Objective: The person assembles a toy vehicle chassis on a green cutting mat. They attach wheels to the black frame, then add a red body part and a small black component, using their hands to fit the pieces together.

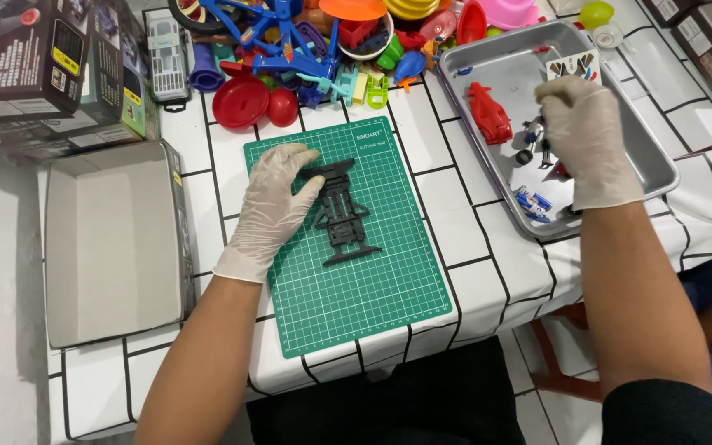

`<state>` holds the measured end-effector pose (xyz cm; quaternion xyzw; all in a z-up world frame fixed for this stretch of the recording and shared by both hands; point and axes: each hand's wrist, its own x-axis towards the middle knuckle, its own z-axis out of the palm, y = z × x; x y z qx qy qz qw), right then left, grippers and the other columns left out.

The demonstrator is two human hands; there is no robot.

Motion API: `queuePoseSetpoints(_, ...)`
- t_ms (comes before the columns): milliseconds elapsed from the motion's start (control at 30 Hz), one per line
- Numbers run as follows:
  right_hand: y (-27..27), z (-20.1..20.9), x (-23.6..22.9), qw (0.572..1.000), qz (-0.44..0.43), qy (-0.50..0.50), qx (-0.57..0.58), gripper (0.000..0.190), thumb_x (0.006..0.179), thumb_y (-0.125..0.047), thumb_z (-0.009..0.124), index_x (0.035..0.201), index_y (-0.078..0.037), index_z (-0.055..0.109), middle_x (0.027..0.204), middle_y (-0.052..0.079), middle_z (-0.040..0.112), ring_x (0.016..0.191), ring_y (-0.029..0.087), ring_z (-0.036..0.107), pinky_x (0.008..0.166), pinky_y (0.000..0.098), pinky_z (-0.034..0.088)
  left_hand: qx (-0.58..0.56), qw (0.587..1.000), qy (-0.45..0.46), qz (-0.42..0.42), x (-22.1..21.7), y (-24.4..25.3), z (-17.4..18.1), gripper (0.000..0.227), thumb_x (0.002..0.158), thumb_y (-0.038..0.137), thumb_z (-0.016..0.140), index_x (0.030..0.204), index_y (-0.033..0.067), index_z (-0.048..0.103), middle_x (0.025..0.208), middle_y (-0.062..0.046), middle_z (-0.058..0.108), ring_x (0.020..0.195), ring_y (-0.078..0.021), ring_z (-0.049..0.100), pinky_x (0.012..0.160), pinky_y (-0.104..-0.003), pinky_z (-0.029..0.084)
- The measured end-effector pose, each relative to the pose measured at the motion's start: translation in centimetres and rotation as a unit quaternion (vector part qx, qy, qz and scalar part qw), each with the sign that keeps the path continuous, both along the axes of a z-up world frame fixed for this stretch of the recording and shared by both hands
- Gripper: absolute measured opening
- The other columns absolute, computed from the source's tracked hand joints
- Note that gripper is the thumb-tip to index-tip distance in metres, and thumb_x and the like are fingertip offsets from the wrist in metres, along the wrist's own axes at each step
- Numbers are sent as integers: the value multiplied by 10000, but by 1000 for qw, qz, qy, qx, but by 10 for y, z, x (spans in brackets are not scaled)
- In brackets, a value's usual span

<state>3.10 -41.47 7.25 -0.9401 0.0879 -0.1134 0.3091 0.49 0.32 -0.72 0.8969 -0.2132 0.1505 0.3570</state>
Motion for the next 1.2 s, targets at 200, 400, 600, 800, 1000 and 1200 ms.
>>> queuePoseSetpoints(200,-34,11,-2,999,10,27,-34,287,962,4,524,1098,-95,756,1276,124,649,1097,295,622,944,373,491,2,1000,-28,-13,0,-1,2,364,954,218,688,1286,73,653,1293,-138,631,1253,-343,537,1091,-524,379)
queuePoseSetpoints(400,-59,-20,3,986,18,96,-135,180,977,-64,667,1119,-104,771,1373,149,572,1149,328,602,986,426,506,2,999,-35,-14,-1,-1,2,354,955,214,690,1278,76,654,1281,-130,636,1244,-339,542,1090,-521,376)
queuePoseSetpoints(600,-90,-50,10,982,8,78,-174,269,921,-97,590,1083,-161,795,1270,92,663,1023,327,646,873,426,519,1,999,-31,-13,-1,-2,4,347,951,207,697,1271,79,662,1280,-135,640,1248,-342,542,1091,-514,377)
queuePoseSetpoints(800,-79,-30,0,974,-15,122,-190,289,901,-68,573,1053,-139,809,1325,113,630,1016,378,653,855,479,529,-2,1000,-24,-15,-1,-1,4,351,956,202,688,1280,73,656,1283,-143,637,1255,-346,534,1096,-515,370)
queuePoseSetpoints(1000,-96,-51,13,946,47,14,-319,223,921,-96,693,1058,-198,836,1245,165,683,1075,319,656,828,441,577,0,1000,-19,-8,-2,-1,4,350,956,216,686,1279,85,660,1289,-135,640,1268,-346,527,1105,-519,364)
queuePoseSetpoints(1200,-84,-56,29,935,80,42,-342,150,985,-353,722,1078,-314,833,1257,52,679,1153,302,566,923,432,493,-5,1000,-20,-10,-1,-1,3,342,955,217,689,1271,89,663,1280,-126,644,1265,-344,527,1102,-522,363)
